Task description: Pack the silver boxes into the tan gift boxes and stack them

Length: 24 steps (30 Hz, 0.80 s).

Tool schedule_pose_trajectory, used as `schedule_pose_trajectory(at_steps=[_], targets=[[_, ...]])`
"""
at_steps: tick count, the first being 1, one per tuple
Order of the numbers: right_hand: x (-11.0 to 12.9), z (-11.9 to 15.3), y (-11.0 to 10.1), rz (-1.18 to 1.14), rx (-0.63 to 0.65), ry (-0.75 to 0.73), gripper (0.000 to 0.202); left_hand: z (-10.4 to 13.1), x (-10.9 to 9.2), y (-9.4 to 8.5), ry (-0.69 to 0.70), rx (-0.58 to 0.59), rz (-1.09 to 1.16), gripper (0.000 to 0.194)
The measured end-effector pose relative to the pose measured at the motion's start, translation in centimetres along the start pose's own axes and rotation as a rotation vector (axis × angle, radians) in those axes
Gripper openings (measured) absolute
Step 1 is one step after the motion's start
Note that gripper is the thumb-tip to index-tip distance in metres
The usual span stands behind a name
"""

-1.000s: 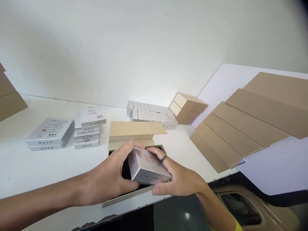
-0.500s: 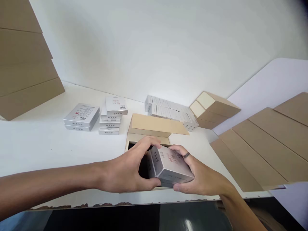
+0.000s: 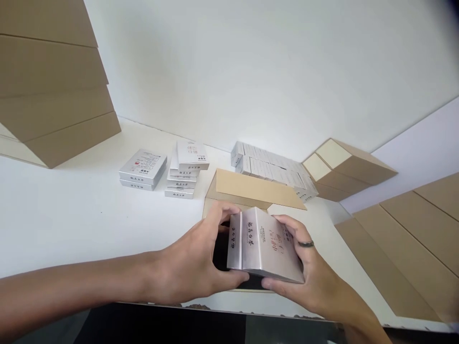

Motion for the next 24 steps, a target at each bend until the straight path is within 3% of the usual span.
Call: schedule_pose_trajectory(at_steps=[4, 7, 11, 14, 17, 20, 24], targets=[[-0.9, 1.1, -2.8, -0.166, -0.311, -0.085, 0.089, 0.8, -1.0, -1.6, 0.098, -0.038, -0.008, 0.072], [-3.2, 1.5, -4.7, -0.215, -0.435, -0.111, 0.089, 1.3, -0.8, -2.6, 0.067, 0.004, -0.076, 0.078], [-5.3, 2.3, -4.1, -0.238, -0.459, -0.12, 0.091, 1.1, -0.7, -2.5, 0.093, 0.06, -0.215, 0.06], [-5.9, 2.8, -2.4, -0.312, -0.414, -0.068, 0.091, 0.5, -1.0, -2.5, 0.071, -0.007, -0.28, 0.041], [-5.8, 3.2, -1.3, -0.375, -0.375, -0.087, 0.09, -0.5, -1.3, -2.6, -0.021, -0.031, -0.318, 0.036], [-5.4, 3.4, -1.0, -0.386, -0.381, -0.089, 0.089, -1.8, -1.4, -2.5, -0.2, 0.04, -0.422, 0.045], [-4.8, 3.7, -0.7, -0.415, -0.399, -0.061, 0.084, -3.9, -1.2, -1.3, -0.377, 0.25, -0.658, 0.069]])
Point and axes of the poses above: each hand's wrist, its own z-axis away from the middle knuckle, its own y-axis out of the palm, x = y × z, the point moved 7 cm from there along -z, towards the middle knuckle, and after that the axes turned 8 degrees about y, right-handed, at the moved point
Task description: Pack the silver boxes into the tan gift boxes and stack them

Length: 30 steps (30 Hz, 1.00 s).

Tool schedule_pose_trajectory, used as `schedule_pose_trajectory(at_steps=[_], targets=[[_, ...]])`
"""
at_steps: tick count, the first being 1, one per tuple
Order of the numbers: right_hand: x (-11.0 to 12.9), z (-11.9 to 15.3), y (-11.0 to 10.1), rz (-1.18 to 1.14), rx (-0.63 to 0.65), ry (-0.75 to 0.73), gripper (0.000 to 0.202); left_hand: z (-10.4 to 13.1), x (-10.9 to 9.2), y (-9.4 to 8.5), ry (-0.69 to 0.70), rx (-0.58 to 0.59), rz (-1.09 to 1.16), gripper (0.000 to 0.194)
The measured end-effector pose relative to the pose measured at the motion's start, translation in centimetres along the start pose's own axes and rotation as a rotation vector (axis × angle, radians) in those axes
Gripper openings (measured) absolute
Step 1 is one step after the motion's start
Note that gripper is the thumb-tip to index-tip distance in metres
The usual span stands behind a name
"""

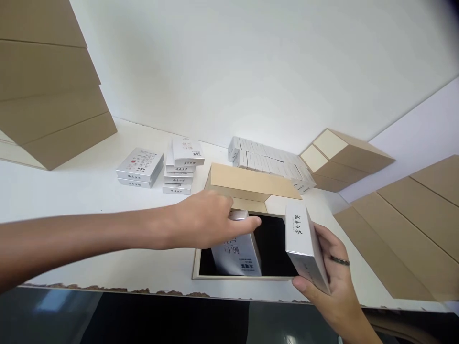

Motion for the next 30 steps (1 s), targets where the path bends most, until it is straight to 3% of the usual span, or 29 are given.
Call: schedule_pose_trajectory(at_steps=[5, 10, 15, 19, 22, 27, 30], targets=[[-0.4, 0.1, 0.0, 0.005, 0.005, -0.071, 0.081, -2.0, -2.5, -0.1, 0.11, 0.087, -0.495, 0.055], [-1.4, -0.2, -0.6, 0.028, 0.024, -0.131, 0.081, -1.9, -2.2, -1.3, 0.09, 0.129, -0.506, 0.021], [-2.0, -0.2, -0.5, 0.043, 0.025, -0.085, 0.08, 0.3, -1.7, -1.8, 0.077, 0.149, -0.549, 0.025], [-1.8, -0.1, -0.4, 0.043, 0.014, -0.109, 0.081, 2.1, -3.6, -0.8, 0.282, 0.196, -0.638, 0.056], [-1.7, 0.0, -0.3, 0.046, -0.007, -0.06, 0.078, 2.4, -4.1, 0.6, 0.418, 0.222, -0.585, 0.026], [-1.4, 0.4, -0.2, 0.013, -0.001, 0.004, 0.083, 1.1, -3.7, 2.6, 0.424, 0.244, -0.55, 0.02], [-0.7, 0.4, -0.3, 0.025, -0.018, -0.048, 0.082, 0.5, -3.0, 4.1, 0.334, 0.373, -0.448, 0.072]])
Point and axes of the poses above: each hand's wrist, its own z-axis away from the middle knuckle, its own y-axis out of the palm, x = y × z, the point moved 7 cm from there along -z, towards the middle knuckle, and after that the axes turned 8 degrees about y, right-handed, at the moved point
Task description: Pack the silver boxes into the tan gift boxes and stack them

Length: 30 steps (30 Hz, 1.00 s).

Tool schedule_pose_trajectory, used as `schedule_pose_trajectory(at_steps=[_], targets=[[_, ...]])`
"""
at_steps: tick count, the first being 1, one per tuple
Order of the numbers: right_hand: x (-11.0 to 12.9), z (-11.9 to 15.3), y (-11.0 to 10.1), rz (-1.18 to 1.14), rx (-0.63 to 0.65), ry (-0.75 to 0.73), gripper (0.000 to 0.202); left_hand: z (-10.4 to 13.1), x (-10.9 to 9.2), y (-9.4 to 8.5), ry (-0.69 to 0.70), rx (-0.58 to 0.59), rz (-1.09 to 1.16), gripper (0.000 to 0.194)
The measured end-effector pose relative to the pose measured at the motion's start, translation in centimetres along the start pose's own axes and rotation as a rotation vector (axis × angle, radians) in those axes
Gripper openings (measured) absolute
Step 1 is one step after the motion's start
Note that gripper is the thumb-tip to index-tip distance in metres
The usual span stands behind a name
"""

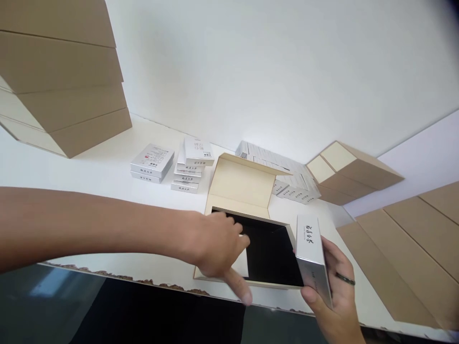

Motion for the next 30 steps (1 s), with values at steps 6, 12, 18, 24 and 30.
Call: schedule_pose_trajectory(at_steps=[6, 12, 18, 24, 30], targets=[[2.1, -0.4, 1.0, 0.16, 0.058, -0.05, 0.081, -0.5, -0.7, 0.3, 0.071, -0.055, -0.079, 0.048], [2.9, -0.8, 3.3, 0.508, 0.374, 0.041, 0.076, 3.8, 0.6, 0.0, -0.032, -0.435, 0.024, 0.059], [4.5, -1.9, 6.6, 0.487, 0.643, -0.018, 0.084, 6.2, 4.4, 4.8, -0.086, -0.623, 0.396, 0.11], [3.6, -2.1, 8.7, 0.599, 0.879, 0.143, 0.115, 5.1, 5.3, 6.3, -0.121, -0.562, 0.647, 0.133], [2.8, -1.4, 7.7, 0.581, 0.725, 0.271, 0.131, 3.9, 5.7, 5.5, -0.014, -0.639, 0.747, 0.117]])
Point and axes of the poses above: each hand's wrist, its own z-axis away from the middle knuckle, its own y-axis out of the palm, x = y × z, the point moved 7 cm from there along -z, towards the middle knuckle, and after that the axes turned 8 degrees about y, right-handed, at the moved point
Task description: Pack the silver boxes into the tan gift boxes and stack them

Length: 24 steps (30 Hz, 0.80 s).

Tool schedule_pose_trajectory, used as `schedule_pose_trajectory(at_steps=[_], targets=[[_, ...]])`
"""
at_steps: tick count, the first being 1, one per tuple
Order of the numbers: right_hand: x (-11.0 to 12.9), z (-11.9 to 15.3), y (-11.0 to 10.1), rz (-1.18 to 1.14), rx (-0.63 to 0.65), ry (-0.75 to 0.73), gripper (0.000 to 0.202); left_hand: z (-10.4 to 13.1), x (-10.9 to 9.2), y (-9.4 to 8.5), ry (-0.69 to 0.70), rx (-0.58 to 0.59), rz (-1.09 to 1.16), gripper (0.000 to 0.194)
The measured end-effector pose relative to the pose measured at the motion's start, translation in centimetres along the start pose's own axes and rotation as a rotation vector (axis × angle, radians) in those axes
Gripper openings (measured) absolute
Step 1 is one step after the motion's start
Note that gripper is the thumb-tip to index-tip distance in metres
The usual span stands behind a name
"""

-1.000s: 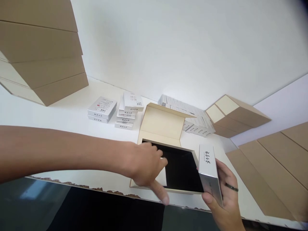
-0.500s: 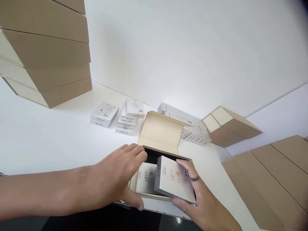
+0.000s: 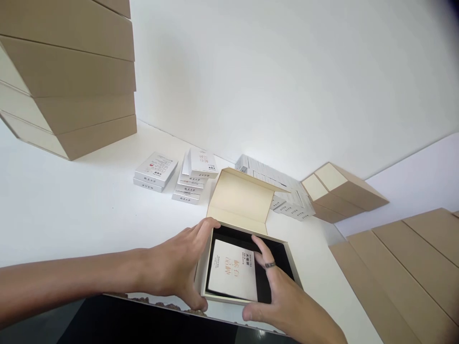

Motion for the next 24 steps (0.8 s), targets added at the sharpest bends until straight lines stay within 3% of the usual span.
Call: schedule_pose_trajectory(at_steps=[9, 17, 24], targets=[[2.0, 0.2, 0.7, 0.228, -0.002, 0.045, 0.119, 0.0, 0.1, -0.2, -0.001, 0.0, -0.014, 0.114], [1.8, -0.4, 1.1, 0.197, -0.005, 0.043, 0.125, 0.0, 0.6, -0.4, 0.05, -0.048, 0.002, 0.113], [0.7, -1.3, 1.5, 0.233, 0.03, 0.079, 0.126, 1.5, -0.7, -2.1, -0.007, 0.063, -0.117, 0.12]])
Point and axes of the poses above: each hand's wrist, its own z-axis away from the middle knuckle, its own y-axis out of the palm, x = y × z, the point moved 7 cm from there along -z, towards the middle knuckle, and after that the axes turned 8 degrees about y, right-handed, at the moved point
